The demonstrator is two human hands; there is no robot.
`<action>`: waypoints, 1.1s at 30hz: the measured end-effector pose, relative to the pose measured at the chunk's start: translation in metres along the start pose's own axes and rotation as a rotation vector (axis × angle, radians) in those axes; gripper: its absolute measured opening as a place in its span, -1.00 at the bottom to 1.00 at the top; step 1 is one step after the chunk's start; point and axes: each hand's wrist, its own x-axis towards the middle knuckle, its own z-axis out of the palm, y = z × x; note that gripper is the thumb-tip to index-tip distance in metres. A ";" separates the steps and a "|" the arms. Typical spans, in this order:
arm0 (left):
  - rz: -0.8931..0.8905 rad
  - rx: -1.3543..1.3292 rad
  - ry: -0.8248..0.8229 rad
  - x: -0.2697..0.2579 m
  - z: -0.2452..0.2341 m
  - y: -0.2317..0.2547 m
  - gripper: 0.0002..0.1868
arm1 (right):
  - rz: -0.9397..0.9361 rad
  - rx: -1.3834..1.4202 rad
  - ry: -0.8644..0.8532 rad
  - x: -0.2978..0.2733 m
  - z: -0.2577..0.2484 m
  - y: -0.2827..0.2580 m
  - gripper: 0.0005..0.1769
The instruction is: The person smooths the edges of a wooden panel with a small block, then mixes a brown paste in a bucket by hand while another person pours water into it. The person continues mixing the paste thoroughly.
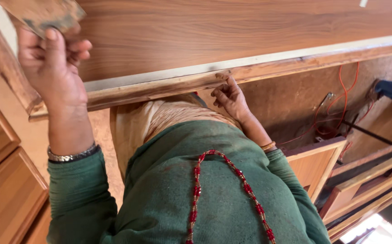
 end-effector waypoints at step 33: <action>0.194 -0.105 0.299 -0.096 -0.076 0.020 -0.76 | -0.734 -1.395 -0.577 0.070 0.035 -0.085 -0.49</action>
